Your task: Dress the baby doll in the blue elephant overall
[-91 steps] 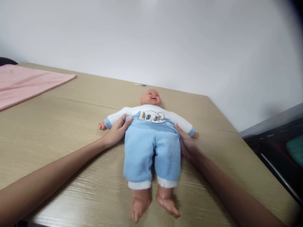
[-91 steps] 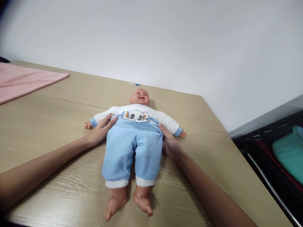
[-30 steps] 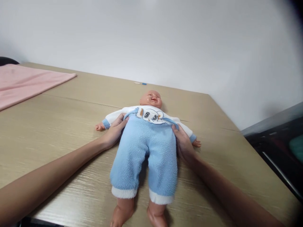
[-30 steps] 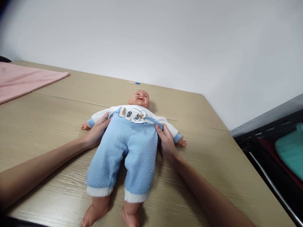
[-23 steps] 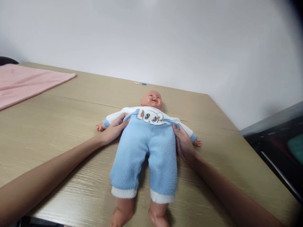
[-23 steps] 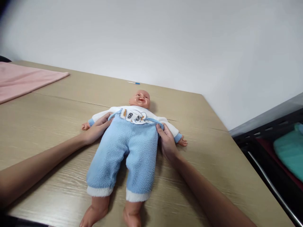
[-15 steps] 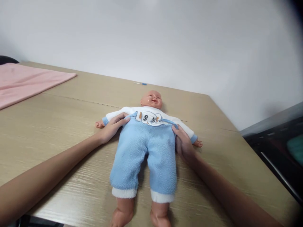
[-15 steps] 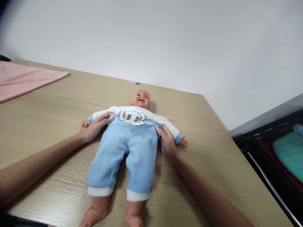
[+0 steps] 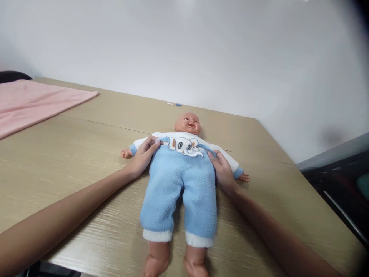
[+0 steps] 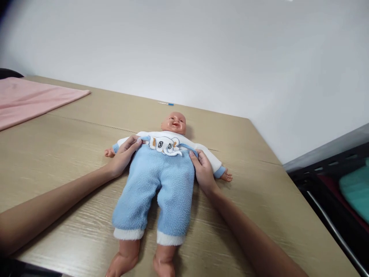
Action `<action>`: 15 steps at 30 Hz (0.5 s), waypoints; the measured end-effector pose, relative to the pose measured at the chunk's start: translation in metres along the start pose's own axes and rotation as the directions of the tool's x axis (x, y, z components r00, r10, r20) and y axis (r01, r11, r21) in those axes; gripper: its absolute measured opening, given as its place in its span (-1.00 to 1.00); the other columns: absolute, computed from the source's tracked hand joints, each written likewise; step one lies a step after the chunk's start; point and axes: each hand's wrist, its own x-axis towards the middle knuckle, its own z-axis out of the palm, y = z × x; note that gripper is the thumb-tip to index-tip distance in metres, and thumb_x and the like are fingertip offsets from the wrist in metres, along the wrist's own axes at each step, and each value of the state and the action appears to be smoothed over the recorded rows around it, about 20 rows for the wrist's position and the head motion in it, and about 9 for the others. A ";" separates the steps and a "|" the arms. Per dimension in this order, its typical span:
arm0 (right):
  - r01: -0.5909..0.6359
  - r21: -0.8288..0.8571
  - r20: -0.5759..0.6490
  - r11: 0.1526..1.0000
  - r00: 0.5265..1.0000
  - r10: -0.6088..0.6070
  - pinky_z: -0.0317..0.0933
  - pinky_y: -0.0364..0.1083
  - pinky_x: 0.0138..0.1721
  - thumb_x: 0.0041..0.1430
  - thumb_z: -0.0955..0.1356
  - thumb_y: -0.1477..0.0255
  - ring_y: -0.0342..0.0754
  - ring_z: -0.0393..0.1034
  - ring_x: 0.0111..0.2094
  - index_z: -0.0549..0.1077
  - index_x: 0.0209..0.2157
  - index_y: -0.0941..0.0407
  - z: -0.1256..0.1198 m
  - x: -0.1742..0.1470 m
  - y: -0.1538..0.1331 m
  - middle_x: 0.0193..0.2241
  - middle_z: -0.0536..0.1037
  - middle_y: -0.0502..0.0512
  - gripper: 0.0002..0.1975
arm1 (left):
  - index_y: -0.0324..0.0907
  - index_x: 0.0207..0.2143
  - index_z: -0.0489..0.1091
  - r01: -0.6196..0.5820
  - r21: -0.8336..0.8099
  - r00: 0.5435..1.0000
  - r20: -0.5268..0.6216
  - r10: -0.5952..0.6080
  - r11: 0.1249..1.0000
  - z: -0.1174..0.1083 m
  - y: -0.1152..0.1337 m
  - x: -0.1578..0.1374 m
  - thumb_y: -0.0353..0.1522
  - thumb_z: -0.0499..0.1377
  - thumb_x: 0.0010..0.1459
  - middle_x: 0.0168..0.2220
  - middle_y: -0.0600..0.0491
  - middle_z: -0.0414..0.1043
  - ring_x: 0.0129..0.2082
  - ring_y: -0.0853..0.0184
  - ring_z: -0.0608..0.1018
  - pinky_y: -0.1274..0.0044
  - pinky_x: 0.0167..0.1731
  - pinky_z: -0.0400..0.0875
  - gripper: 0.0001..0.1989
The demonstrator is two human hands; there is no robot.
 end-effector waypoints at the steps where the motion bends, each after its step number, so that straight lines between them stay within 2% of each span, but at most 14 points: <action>1: 0.022 -0.045 -0.011 0.999 1.000 -0.023 0.34 0.03 0.01 0.21 0.53 0.01 0.07 0.44 -0.17 0.53 -0.23 -0.02 0.001 0.000 0.000 -0.28 0.57 -0.02 -0.64 | -0.12 -0.13 0.42 -0.007 0.020 1.000 -0.004 0.007 1.000 0.000 0.001 0.000 -0.01 0.23 0.44 -0.18 0.09 0.37 -0.13 0.28 0.37 0.51 -0.05 0.28 -0.64; 5: 0.138 -0.180 -0.128 0.974 0.978 -0.162 0.31 0.05 0.04 0.24 0.51 0.12 0.10 0.44 -0.10 0.51 -0.16 -0.02 0.005 -0.001 -0.018 -0.21 0.57 0.03 -0.72 | -0.12 -0.15 0.40 -0.031 0.093 0.999 -0.009 0.032 0.995 0.003 0.004 -0.001 -0.01 0.20 0.44 -0.21 0.09 0.35 -0.15 0.26 0.37 0.49 -0.06 0.29 -0.65; 8: 0.264 -0.294 -0.120 0.919 0.943 -0.310 0.32 0.08 0.10 0.30 0.48 0.20 0.12 0.44 -0.05 0.53 -0.12 -0.03 0.017 0.008 -0.049 -0.11 0.58 0.09 -0.79 | -0.12 -0.17 0.39 -0.066 0.119 0.997 -0.024 0.070 0.991 0.004 0.004 -0.003 -0.02 0.20 0.43 -0.22 0.09 0.36 -0.16 0.26 0.38 0.48 -0.06 0.29 -0.65; 9: 0.320 -0.333 -0.083 0.887 0.927 -0.366 0.32 0.09 0.13 0.33 0.46 0.21 0.13 0.44 -0.04 0.53 -0.14 -0.03 0.024 0.013 -0.061 -0.10 0.57 0.10 -0.84 | -0.12 -0.17 0.39 -0.086 0.125 0.995 -0.029 0.090 0.988 0.004 0.004 -0.003 -0.03 0.21 0.43 -0.22 0.09 0.36 -0.16 0.26 0.39 0.48 -0.05 0.29 -0.66; 11: 0.427 -0.432 0.079 0.794 0.895 -0.439 0.32 0.11 0.16 0.41 0.40 0.25 0.14 0.46 0.01 0.53 -0.19 -0.01 0.044 0.027 -0.081 -0.08 0.56 0.13 -0.87 | -0.12 -0.16 0.39 -0.124 0.136 0.991 -0.040 0.131 0.983 0.004 0.002 -0.004 -0.06 0.21 0.44 -0.21 0.08 0.37 -0.15 0.26 0.40 0.47 -0.03 0.28 -0.68; 13: 0.543 -0.534 0.263 0.648 0.835 -0.483 0.30 0.15 0.22 0.46 0.35 0.33 0.17 0.44 0.08 0.53 -0.19 0.03 0.070 0.045 -0.096 -0.05 0.57 0.18 -0.87 | -0.12 -0.15 0.39 -0.146 0.144 0.986 -0.059 0.156 0.979 0.004 0.001 -0.005 -0.08 0.21 0.45 -0.23 0.09 0.35 -0.17 0.27 0.39 0.46 -0.07 0.27 -0.71; 15: 0.647 -0.608 0.483 0.460 0.761 -0.432 0.20 0.21 0.31 0.45 0.34 0.42 0.21 0.43 0.12 0.55 -0.13 0.09 0.098 0.065 -0.104 -0.02 0.60 0.23 -0.88 | -0.11 -0.15 0.38 -0.155 0.145 0.982 -0.082 0.168 0.977 0.004 0.001 -0.007 -0.10 0.22 0.46 -0.25 0.10 0.31 -0.22 0.28 0.35 0.46 -0.13 0.25 -0.72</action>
